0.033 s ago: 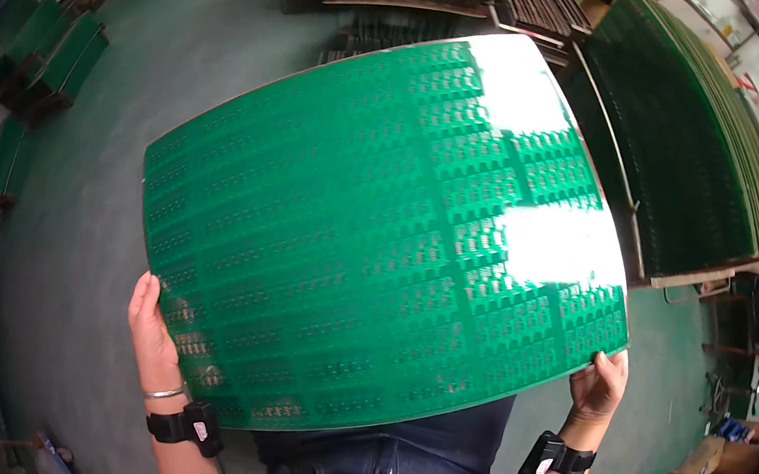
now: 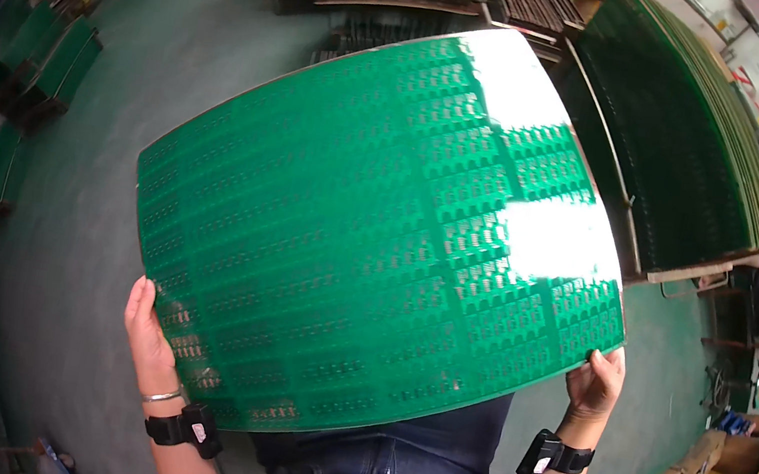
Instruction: Inspecting and organizing large green circuit boards into racks on a fabrication floor.
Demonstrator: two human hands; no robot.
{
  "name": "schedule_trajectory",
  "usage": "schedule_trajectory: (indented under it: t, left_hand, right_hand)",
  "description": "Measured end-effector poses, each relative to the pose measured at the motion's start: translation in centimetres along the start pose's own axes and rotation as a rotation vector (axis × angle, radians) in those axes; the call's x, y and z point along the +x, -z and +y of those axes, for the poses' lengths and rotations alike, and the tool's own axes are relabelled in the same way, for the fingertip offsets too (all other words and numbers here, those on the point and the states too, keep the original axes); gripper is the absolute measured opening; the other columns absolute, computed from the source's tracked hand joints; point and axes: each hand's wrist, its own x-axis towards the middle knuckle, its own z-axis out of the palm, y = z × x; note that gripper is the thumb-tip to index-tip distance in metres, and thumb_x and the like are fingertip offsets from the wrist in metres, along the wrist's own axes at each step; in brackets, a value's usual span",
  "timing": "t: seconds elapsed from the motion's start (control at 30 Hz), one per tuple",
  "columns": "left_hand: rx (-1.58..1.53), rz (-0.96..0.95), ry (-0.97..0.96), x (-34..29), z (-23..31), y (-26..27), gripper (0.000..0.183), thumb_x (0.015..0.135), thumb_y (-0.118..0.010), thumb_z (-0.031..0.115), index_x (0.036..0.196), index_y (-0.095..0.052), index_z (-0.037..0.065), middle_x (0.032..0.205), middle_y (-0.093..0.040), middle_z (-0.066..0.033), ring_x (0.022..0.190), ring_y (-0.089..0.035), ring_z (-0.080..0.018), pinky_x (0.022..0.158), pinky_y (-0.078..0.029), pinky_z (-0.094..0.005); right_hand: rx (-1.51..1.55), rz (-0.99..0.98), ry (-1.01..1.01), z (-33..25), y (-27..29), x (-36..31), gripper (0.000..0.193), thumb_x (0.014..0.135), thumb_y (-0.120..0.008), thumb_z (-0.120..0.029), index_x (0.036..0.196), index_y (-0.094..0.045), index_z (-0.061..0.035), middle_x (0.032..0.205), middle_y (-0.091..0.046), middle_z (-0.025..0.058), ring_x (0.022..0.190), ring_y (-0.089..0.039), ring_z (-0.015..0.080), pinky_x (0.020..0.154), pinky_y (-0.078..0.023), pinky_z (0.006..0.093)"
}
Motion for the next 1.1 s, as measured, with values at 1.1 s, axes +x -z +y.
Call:
schedule_trajectory:
  t: [1.1]
  left_hand:
    - [0.150,0.136,-0.296,1.7,1.6,1.4,0.035,0.096,-0.049,0.024,0.121,-0.051,-0.002,0.121,-0.053,-0.0066,0.110,-0.048,-0.0150,0.098,-0.036,-0.0292]
  right_hand:
    - [-0.451,-0.156,-0.125,-4.0,2.0,4.4,0.057,0.093,-0.048,-0.042,0.127,-0.045,0.0029,0.113,-0.060,0.0097,0.096,-0.060,0.0171,0.086,-0.046,0.0305]
